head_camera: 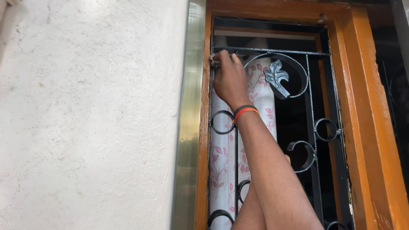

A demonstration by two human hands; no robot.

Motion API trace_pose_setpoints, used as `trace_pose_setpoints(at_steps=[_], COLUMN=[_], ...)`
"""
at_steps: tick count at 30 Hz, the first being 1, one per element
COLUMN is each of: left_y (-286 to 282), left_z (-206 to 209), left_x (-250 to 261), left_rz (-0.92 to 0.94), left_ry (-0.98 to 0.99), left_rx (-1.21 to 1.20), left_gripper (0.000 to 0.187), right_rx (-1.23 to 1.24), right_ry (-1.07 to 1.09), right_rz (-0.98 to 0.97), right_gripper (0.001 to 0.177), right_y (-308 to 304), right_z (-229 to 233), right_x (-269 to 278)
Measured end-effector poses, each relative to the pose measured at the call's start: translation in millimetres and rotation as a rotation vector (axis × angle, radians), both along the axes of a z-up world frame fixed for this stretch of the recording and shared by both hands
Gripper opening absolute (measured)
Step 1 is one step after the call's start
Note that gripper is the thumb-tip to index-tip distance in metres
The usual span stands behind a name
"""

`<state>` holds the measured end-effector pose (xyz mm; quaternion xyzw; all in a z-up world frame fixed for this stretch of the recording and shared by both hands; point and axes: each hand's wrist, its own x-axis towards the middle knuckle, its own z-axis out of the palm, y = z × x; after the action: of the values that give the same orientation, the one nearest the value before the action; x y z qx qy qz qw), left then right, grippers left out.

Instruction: The person cleans a window frame and grille using a cloth and a toothbrush. They wipe the metal grille and frame, then use the toothbrush to scrub the frame edges before wiping again.

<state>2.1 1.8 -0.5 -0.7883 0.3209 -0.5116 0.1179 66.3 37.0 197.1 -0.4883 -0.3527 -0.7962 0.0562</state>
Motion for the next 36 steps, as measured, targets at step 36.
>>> trace_pose_setpoints(at_steps=[36], left_y=[14.4], left_z=[-1.6], left_x=[-15.9], left_rz=[0.039], left_ry=[0.020], left_rx=[-0.003], left_gripper=[0.025], right_rx=[0.226], right_ry=[0.125], right_rz=[0.437], right_gripper=[0.031], right_y=[52.4], right_z=[-49.6], right_x=[-37.3])
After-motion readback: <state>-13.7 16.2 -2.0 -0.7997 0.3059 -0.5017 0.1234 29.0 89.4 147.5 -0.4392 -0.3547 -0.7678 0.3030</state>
